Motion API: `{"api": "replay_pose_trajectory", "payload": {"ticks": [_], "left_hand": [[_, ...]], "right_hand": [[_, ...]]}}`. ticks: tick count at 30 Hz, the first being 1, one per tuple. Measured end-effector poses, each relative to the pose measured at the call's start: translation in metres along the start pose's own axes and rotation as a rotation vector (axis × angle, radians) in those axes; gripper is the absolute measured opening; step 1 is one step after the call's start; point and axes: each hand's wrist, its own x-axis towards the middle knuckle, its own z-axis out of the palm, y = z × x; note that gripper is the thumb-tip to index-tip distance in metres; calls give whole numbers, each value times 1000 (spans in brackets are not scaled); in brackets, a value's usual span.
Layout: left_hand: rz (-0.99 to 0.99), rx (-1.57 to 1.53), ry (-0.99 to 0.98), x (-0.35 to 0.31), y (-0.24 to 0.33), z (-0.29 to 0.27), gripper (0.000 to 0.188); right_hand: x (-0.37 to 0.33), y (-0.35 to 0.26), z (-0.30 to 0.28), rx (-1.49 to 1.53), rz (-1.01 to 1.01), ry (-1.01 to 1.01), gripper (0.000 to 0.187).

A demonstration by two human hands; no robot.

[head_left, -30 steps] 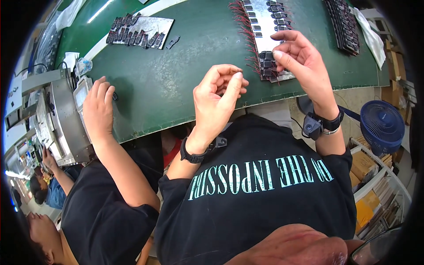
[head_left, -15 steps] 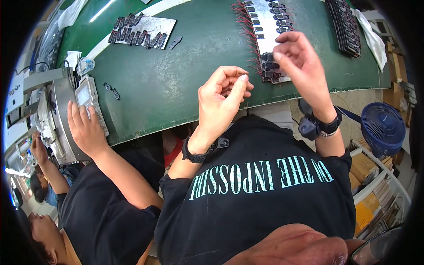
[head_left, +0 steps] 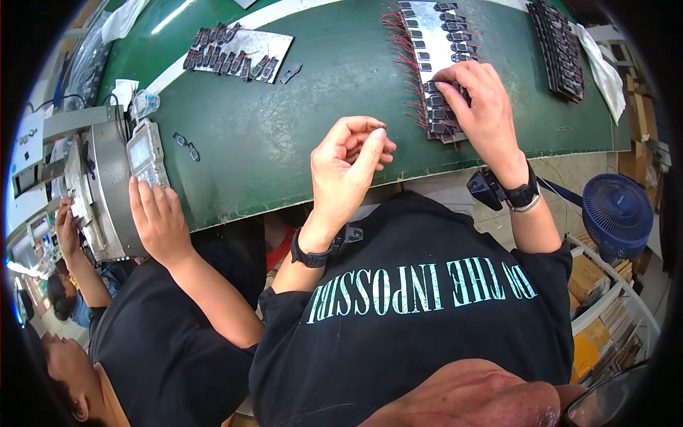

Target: The person picks up a speaker from a tray, joins it with a plastic housing by hand, and places the assembled unit onto a metal plate, repeating the process several times.

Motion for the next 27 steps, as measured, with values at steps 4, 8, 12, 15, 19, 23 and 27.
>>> {"api": "replay_pose_trajectory", "payload": {"ticks": [4,8,12,15,19,23,27], "left_hand": [[25,61,90,-4,0,-10,15],[161,217,303,-2,-1,-41,18],[291,827,544,4,7,-90,32],[352,1572,736,1,-1,-142,61],[92,1457,708,12,0,-185,84],[-56,1347,461,23,9,-200,93],[166,1411,330,11,-15,-154,90]], "right_hand": [[7,3,0,-41,-56,22,12],[23,8,-3,-115,-100,-25,12],[26,18,-2,-173,-144,-110,14],[29,13,-6,-102,-133,-120,16],[35,11,-3,31,-101,-182,15],[32,11,-13,-2,-3,-299,17],[22,9,-14,120,58,-224,17]]}}
